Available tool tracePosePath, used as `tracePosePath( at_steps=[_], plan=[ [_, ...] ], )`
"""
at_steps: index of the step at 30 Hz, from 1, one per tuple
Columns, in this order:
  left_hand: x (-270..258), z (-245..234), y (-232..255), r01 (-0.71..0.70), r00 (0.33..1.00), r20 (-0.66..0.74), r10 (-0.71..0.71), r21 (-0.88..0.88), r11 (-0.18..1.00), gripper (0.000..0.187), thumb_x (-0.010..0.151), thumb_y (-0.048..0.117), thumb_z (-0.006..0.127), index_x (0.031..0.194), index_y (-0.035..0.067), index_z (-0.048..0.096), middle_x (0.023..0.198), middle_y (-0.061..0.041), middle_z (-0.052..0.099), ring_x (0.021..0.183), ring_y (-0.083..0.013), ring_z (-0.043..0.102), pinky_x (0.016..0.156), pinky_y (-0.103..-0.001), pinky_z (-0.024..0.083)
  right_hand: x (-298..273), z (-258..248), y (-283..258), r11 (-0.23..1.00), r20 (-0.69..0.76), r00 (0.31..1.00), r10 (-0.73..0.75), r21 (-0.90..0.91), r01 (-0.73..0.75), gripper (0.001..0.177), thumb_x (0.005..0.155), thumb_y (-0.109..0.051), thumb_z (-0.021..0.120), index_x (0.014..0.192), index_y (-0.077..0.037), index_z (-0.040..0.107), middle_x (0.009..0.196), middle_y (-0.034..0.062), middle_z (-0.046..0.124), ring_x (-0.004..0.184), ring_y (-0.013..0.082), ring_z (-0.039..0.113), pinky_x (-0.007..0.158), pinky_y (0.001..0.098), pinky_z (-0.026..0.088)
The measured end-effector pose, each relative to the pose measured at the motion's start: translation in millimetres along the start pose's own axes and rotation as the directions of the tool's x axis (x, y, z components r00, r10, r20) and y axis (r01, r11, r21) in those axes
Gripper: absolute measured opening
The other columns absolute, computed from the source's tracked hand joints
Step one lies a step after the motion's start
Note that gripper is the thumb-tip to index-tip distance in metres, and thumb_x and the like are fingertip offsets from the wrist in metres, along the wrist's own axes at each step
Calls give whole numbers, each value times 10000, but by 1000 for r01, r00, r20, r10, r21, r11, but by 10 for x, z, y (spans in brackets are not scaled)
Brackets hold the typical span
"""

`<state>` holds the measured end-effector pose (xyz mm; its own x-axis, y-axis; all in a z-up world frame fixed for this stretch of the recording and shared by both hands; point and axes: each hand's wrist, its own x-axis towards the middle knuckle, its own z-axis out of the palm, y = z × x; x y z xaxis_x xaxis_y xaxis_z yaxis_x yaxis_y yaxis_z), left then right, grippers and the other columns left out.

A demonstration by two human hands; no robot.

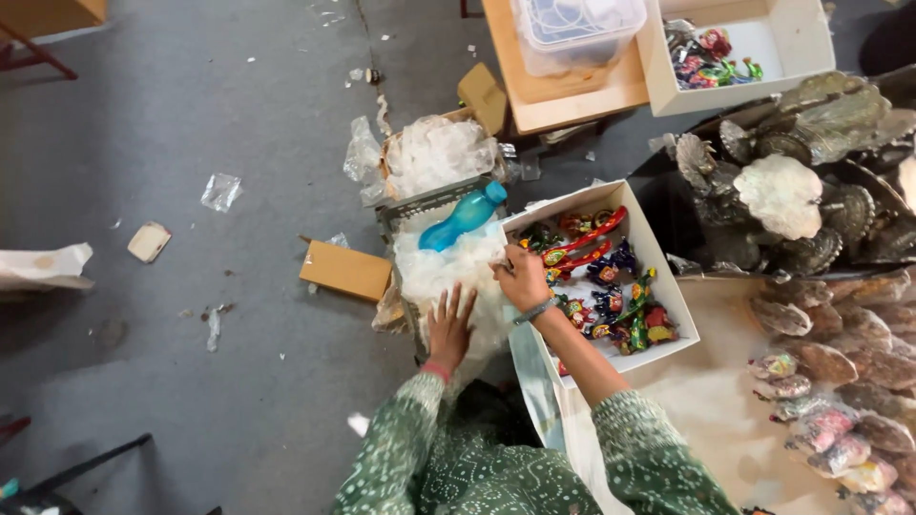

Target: The person picks up small, colorful figurines from a box and wipes them with a pink cloth. They then place the figurines into clear plastic bags and tie the bags shut. The person works at a table surrounded by boxes of wrapped items.

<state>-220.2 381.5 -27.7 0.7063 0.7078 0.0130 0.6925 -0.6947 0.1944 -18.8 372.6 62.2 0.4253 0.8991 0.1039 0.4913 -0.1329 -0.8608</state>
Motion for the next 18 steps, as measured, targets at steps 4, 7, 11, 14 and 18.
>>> tracePosePath(
  at_steps=[4,7,11,14,18],
  plan=[
    [378,1325,-440,17,999,50,-15,-35,999,716,904,52,588,1572,231,403,1640,-67,416,1347,-358,492,1021,-521,482,-175,-558,-357,882,-104,958,266,426,-199,92,903,-92,723,975,-56,677,757,26,694,620,127,660,547,302,522],
    [594,1576,-531,176,957,266,-118,-206,963,479,1001,83,494,1462,203,538,1603,-71,470,1248,-404,566,978,-530,540,-434,-1283,-636,669,-251,863,438,733,-126,72,950,-92,718,902,-53,681,766,18,694,591,110,629,543,264,534],
    [874,1448,-738,245,882,458,-111,-245,938,542,827,130,643,1352,263,661,1417,-125,579,1229,-379,600,1040,-475,501,-1420,-2250,-165,594,-462,757,461,795,124,162,1004,-86,729,876,-34,645,823,54,682,659,158,630,567,300,497],
    [974,1053,-975,166,960,268,-81,-311,936,416,831,147,655,1227,243,743,1209,-147,697,1134,-367,659,996,-466,520,-2402,-2662,41,585,-553,648,525,786,197,191,1044,-102,703,874,-32,649,858,76,693,734,203,655,618,331,498],
    [984,-805,-145,288,957,172,-232,-600,746,299,1046,330,636,1041,65,776,878,-126,799,732,-233,759,706,-371,582,-3383,-2784,-141,493,-547,470,692,835,246,96,997,-109,612,985,-91,705,972,66,726,936,223,689,725,368,515]
  ],
)
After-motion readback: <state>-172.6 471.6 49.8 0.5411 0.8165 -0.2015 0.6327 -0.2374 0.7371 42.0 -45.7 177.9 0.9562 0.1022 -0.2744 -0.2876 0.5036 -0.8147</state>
